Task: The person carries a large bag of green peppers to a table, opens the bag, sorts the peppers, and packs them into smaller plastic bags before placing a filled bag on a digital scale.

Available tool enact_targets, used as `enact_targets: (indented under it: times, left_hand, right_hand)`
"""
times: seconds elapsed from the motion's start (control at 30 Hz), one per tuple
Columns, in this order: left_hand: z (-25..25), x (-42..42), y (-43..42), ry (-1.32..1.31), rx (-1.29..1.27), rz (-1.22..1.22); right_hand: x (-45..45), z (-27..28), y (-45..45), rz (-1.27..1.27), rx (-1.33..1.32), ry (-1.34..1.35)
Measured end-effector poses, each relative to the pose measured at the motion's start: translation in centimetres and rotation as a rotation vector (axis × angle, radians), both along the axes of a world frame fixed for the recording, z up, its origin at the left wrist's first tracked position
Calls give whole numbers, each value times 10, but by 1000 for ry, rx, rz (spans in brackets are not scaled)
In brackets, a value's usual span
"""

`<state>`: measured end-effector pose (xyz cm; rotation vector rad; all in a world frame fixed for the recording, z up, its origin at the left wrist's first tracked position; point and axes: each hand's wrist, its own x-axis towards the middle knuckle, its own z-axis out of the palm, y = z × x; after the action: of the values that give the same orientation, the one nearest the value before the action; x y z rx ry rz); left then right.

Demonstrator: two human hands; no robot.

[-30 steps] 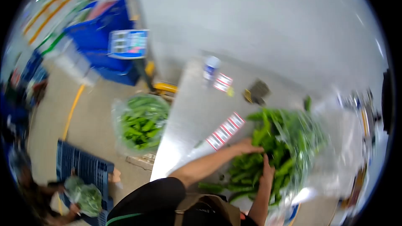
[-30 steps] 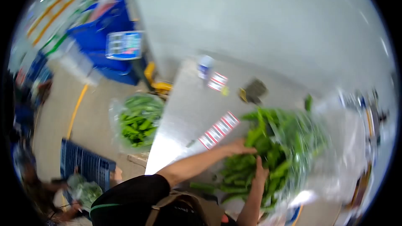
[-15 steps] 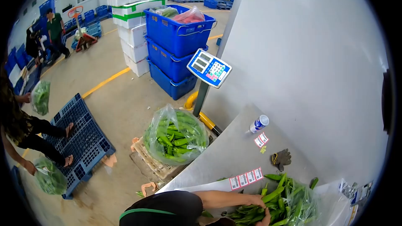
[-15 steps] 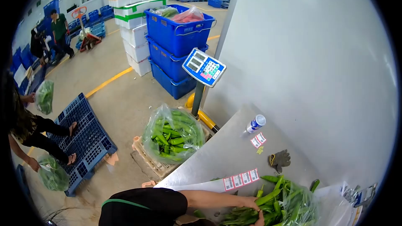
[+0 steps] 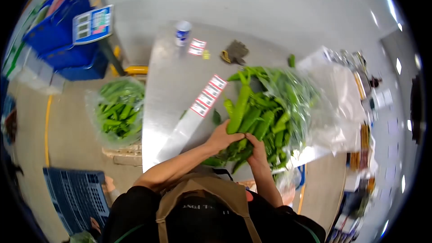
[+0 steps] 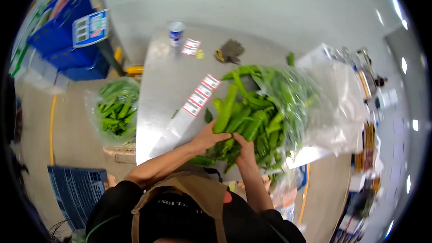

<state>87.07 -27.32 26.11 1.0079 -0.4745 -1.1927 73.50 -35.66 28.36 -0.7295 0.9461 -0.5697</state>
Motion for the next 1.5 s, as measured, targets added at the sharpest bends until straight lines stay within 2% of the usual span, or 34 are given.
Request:
enact_targets:
  times: [0.07, 0.2, 0.3, 0.47, 0.53, 0.6, 0.67, 0.73, 0.8, 0.93, 1.0, 1.07, 1.13, 1.17, 1.27, 1.37, 1.5]
  left_hand:
    - [7, -7, 11, -94, -8, -1]
    - [21, -16, 28, -309, -1, -5]
    - [42, -16, 43, -388, 12, -105]
    - [48, -22, 53, -393, -118, -31]
    - [56, -14, 63, -421, -87, 11]
    - [62, -9, 75, -416, -22, 81]
    - [70, 1, 91, -450, -52, 238]
    - [74, 5, 104, -390, -91, 455]
    - [84, 10, 130, -358, 10, 618]
    - [64, 21, 164, -97, 55, 951]
    - [52, 31, 183, -10, 97, 1102]
    - [34, 45, 195, 105, 34, 1251]
    - [5, 63, 204, 260, 6, 1368]
    - [-8, 73, 210, 302, 59, 1400]
    - [-44, 98, 227, 427, 6, 1477]
    - [-48, 116, 237, 478, -35, 1566]
    - [-58, 157, 245, 512, 13, 1575]
  right_hand:
    - [1, 20, 18, -32, -20, -72]
    - [-16, 20, 35, -25, -53, -156]
    - [-24, 28, 48, 1, -124, -172]
    - [-25, 38, 56, 22, -344, -164]
    - [-25, 44, 52, 83, -375, -1]
    - [-4, 51, 56, 102, -372, -88]
    - [23, 76, 64, 246, -376, -178]
    - [49, 86, 65, 426, -374, -154]
    - [81, 90, 74, 579, -303, -130]
    - [151, 83, 105, 876, -229, -69]
    - [187, 65, 120, 1093, -147, -59]
    - [226, 33, 133, 1284, -115, -57]
    - [264, 8, 151, 1438, -35, 58]
    - [280, -4, 160, 1491, -3, 78]
    - [324, -40, 185, 1643, 55, 143]
    - [358, -50, 206, 1785, -1, 209]
    - [402, -81, 214, 1770, 20, 250]
